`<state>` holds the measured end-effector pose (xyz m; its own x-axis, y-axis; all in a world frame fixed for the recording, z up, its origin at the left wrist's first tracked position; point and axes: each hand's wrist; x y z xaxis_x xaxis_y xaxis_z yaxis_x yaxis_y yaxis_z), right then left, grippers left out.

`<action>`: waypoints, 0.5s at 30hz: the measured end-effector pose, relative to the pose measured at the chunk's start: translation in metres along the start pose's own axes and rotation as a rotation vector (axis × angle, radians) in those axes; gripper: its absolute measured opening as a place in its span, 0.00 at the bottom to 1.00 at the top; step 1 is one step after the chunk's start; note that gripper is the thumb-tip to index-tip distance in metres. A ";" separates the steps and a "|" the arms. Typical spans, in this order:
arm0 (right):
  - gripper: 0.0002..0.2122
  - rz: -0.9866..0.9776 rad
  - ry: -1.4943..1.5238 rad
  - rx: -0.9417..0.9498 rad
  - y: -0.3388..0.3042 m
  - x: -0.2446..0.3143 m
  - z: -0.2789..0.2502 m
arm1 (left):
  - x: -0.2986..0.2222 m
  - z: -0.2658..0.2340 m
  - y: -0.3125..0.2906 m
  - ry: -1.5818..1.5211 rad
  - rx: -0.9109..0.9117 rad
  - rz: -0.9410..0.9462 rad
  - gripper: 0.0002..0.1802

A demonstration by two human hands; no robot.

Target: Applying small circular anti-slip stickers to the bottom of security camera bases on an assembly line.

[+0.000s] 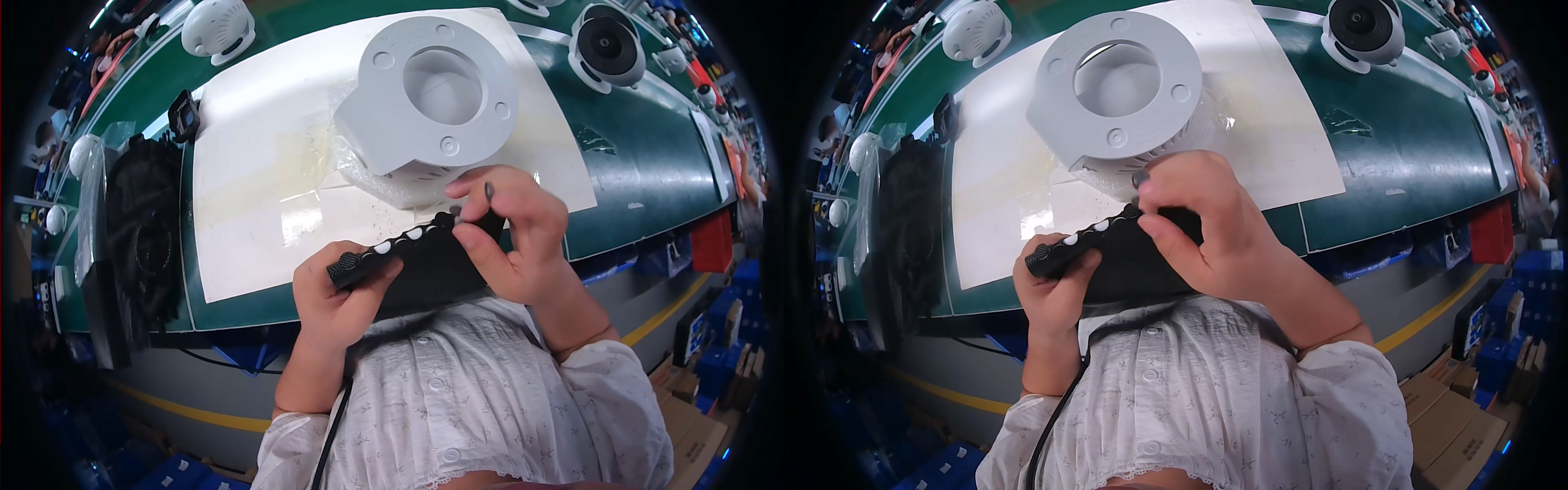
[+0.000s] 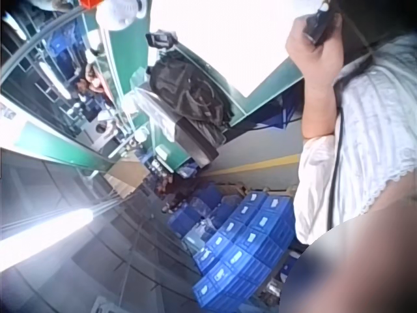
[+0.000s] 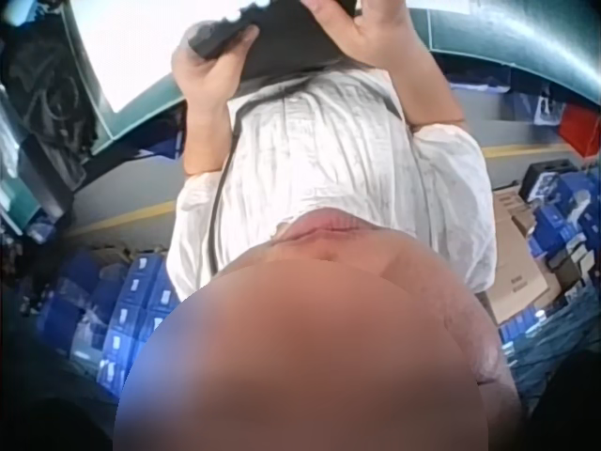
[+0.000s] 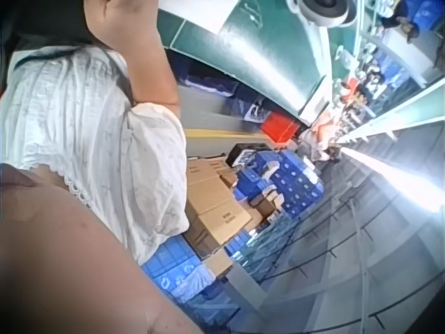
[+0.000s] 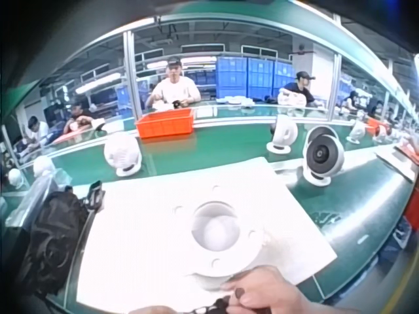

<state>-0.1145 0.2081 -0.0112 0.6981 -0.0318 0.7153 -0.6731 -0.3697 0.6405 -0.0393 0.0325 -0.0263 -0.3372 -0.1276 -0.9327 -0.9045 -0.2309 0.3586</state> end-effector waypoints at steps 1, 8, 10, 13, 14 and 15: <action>0.21 -0.001 -0.003 -0.002 0.001 0.002 -0.001 | 0.001 0.000 0.000 0.021 0.004 0.035 0.10; 0.30 0.237 0.067 0.253 0.014 0.025 -0.018 | 0.006 -0.005 0.001 0.161 0.142 0.252 0.14; 0.33 0.257 0.156 0.256 0.020 0.031 -0.021 | 0.006 -0.007 0.001 0.161 0.151 0.259 0.14; 0.29 0.212 0.419 -0.058 0.051 0.023 -0.027 | 0.001 -0.006 0.006 0.164 0.176 0.291 0.13; 0.28 0.092 0.277 -0.068 0.067 0.014 -0.028 | -0.004 -0.006 0.008 0.167 0.194 0.310 0.13; 0.28 -0.032 0.127 -0.083 0.085 0.004 -0.033 | -0.009 -0.001 0.012 0.166 0.192 0.318 0.13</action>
<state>-0.1767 0.2069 0.0551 0.6865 0.0988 0.7204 -0.6724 -0.2908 0.6806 -0.0471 0.0298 -0.0132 -0.5752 -0.3212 -0.7523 -0.7997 0.0271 0.5998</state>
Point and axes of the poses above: each hand's wrist, its own y-axis towards the middle knuckle, its own z-axis out of the palm, x = y × z, and after that the axes turned 9 degrees about z, right-handed
